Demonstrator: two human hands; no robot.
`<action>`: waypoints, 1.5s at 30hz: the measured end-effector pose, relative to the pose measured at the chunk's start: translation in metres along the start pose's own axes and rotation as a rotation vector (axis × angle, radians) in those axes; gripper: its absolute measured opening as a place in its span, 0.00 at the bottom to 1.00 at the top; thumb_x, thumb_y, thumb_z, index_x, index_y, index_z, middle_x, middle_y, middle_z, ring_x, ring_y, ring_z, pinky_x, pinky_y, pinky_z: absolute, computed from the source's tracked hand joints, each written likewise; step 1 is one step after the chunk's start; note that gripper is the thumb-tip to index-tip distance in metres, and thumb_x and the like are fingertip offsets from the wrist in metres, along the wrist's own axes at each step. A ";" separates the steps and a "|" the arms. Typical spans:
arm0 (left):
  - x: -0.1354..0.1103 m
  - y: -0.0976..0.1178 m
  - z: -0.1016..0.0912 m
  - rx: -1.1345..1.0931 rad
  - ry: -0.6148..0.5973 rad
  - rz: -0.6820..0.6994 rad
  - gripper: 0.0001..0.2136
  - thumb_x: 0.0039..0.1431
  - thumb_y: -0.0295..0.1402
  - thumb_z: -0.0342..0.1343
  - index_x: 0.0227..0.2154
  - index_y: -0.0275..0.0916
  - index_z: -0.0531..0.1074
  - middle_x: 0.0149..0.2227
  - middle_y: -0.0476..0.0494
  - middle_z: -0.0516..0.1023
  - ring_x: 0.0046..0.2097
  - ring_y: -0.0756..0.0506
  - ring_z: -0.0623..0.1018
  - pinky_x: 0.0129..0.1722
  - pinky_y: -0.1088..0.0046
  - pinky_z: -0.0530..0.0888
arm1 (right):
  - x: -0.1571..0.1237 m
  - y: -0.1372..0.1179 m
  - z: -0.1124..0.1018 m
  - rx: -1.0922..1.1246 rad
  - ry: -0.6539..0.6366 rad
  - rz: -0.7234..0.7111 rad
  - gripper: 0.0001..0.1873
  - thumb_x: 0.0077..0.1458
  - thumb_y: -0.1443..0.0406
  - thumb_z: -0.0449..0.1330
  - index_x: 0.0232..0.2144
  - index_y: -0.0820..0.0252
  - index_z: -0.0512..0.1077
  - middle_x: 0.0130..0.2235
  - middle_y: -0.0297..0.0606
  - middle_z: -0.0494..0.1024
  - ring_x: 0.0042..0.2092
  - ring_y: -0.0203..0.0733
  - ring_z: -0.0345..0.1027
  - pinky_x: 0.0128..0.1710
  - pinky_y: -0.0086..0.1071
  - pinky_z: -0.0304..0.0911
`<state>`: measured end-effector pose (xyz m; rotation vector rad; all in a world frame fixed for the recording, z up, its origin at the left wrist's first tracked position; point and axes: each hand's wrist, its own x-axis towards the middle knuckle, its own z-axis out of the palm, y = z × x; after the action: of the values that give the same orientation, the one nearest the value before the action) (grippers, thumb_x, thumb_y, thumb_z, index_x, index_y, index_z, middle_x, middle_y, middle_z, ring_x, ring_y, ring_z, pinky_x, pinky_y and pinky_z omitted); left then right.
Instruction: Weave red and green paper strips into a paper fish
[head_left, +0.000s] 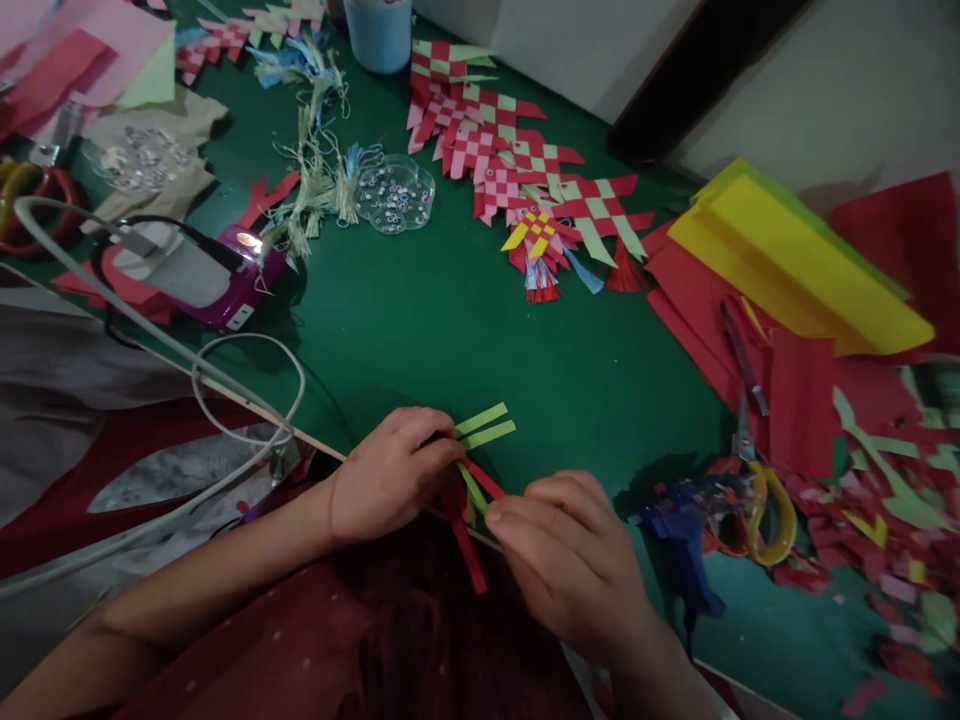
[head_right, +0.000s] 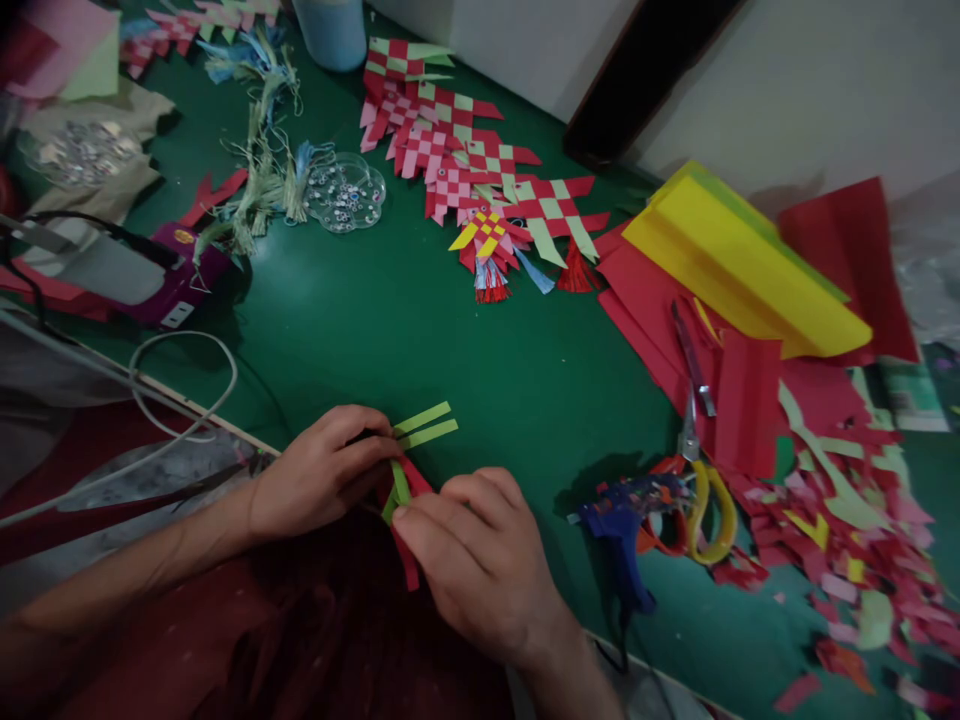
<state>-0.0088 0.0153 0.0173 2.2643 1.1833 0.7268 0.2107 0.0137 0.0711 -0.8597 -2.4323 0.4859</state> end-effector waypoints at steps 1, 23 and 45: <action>0.001 0.000 0.000 0.007 -0.002 0.004 0.09 0.61 0.24 0.51 0.43 0.35 0.72 0.44 0.39 0.72 0.45 0.43 0.72 0.45 0.63 0.73 | 0.001 -0.001 0.000 -0.005 0.005 -0.013 0.14 0.54 0.75 0.57 0.41 0.58 0.71 0.37 0.33 0.81 0.37 0.39 0.65 0.38 0.37 0.60; 0.004 0.005 -0.004 0.010 0.011 -0.042 0.12 0.59 0.23 0.50 0.46 0.35 0.65 0.44 0.37 0.72 0.46 0.43 0.73 0.46 0.63 0.74 | 0.021 0.041 0.022 -0.079 0.044 0.452 0.10 0.61 0.65 0.54 0.44 0.56 0.71 0.35 0.38 0.78 0.37 0.42 0.71 0.39 0.38 0.65; 0.003 0.002 -0.003 0.045 0.009 0.014 0.07 0.64 0.27 0.49 0.42 0.34 0.70 0.42 0.40 0.73 0.44 0.46 0.74 0.45 0.68 0.75 | 0.018 0.045 0.026 -0.106 0.045 0.406 0.10 0.61 0.66 0.54 0.44 0.57 0.70 0.35 0.38 0.78 0.37 0.41 0.70 0.37 0.36 0.64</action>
<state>-0.0081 0.0173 0.0215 2.3111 1.2007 0.7237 0.2052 0.0546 0.0348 -1.4060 -2.2595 0.4774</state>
